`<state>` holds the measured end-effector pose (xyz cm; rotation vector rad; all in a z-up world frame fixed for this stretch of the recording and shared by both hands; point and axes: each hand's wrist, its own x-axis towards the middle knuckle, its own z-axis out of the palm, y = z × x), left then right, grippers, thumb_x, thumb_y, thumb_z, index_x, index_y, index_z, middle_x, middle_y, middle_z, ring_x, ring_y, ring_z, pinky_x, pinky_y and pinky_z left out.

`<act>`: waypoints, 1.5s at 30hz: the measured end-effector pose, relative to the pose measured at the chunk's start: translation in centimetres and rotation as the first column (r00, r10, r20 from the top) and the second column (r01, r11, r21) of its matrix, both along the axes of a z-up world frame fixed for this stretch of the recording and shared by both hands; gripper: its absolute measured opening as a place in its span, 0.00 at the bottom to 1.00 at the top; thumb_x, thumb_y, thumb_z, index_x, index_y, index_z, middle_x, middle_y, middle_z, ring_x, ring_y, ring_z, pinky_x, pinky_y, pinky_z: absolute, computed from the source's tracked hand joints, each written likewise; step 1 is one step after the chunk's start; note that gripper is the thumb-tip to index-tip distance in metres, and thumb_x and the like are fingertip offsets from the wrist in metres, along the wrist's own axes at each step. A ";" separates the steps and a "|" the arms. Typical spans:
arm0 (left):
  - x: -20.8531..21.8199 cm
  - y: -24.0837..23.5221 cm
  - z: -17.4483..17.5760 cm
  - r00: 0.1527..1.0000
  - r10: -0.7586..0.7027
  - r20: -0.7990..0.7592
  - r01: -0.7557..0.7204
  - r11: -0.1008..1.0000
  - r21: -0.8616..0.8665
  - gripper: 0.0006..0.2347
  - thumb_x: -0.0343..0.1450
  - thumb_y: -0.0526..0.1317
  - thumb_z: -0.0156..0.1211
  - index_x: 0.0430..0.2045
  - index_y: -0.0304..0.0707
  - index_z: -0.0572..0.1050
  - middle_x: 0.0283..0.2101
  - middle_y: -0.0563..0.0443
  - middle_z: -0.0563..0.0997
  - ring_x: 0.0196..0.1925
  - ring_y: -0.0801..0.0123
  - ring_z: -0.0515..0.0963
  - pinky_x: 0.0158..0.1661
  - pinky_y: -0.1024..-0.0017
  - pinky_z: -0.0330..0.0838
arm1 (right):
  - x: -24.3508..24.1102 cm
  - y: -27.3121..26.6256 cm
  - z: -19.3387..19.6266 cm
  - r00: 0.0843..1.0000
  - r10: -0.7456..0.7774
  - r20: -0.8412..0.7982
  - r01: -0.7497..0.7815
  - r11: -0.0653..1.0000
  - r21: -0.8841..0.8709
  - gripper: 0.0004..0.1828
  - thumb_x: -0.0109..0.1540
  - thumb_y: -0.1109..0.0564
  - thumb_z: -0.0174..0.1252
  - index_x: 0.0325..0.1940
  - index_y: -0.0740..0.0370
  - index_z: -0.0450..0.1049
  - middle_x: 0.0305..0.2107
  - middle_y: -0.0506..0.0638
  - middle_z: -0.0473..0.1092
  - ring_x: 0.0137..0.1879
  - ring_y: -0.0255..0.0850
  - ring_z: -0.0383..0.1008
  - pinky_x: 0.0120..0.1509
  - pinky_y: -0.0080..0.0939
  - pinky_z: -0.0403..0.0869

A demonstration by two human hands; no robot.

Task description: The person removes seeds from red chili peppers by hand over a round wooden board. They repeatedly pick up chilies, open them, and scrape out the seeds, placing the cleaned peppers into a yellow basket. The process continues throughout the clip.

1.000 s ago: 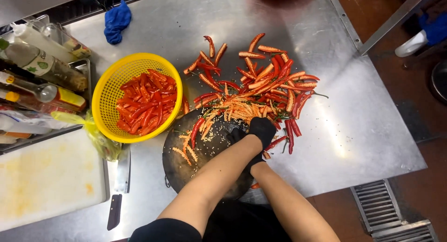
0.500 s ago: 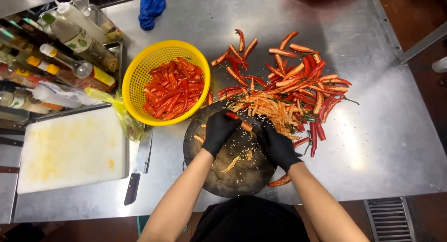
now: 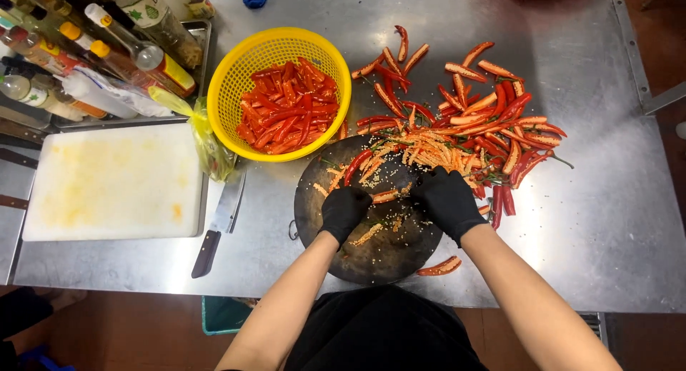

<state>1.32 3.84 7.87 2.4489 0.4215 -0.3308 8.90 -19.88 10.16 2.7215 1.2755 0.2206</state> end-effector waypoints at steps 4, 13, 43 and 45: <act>0.1 0.0 -1.2 0.999 0.021 0.041 -0.021 1.000 0.014 0.12 0.70 0.50 0.57 0.34 0.49 0.86 0.33 0.45 0.87 0.47 0.46 0.85 0.47 0.57 0.80 | 0.7 1.5 1.3 0.987 0.153 0.056 -0.151 0.987 -0.048 0.05 0.57 0.53 0.64 0.26 0.45 0.76 0.29 0.47 0.73 0.44 0.51 0.71 0.42 0.46 0.67; 0.1 -1.0 -3.7 0.990 0.021 0.139 -0.032 0.996 0.082 0.13 0.72 0.50 0.55 0.32 0.46 0.85 0.32 0.43 0.86 0.45 0.46 0.85 0.46 0.59 0.80 | 1.5 3.5 -1.7 0.949 0.313 0.035 -0.315 0.945 0.090 0.07 0.56 0.58 0.59 0.24 0.47 0.73 0.25 0.47 0.70 0.43 0.52 0.70 0.41 0.48 0.67; 0.9 1.6 -9.3 1.000 0.001 -0.018 -0.005 0.974 -0.225 0.14 0.74 0.47 0.53 0.38 0.42 0.84 0.33 0.43 0.86 0.49 0.47 0.85 0.52 0.55 0.77 | 0.7 2.1 -3.7 0.982 0.074 -0.175 -0.046 0.986 0.160 0.02 0.59 0.45 0.61 0.34 0.36 0.75 0.34 0.39 0.74 0.52 0.49 0.72 0.47 0.47 0.72; 0.8 1.5 -10.2 1.000 0.015 -0.016 -0.018 0.968 -0.249 0.13 0.74 0.47 0.54 0.38 0.41 0.84 0.33 0.43 0.86 0.48 0.48 0.85 0.52 0.55 0.76 | 0.4 2.7 -3.4 0.977 0.125 -0.172 -0.092 0.978 0.190 0.01 0.59 0.46 0.60 0.33 0.36 0.74 0.33 0.39 0.74 0.51 0.49 0.72 0.47 0.46 0.71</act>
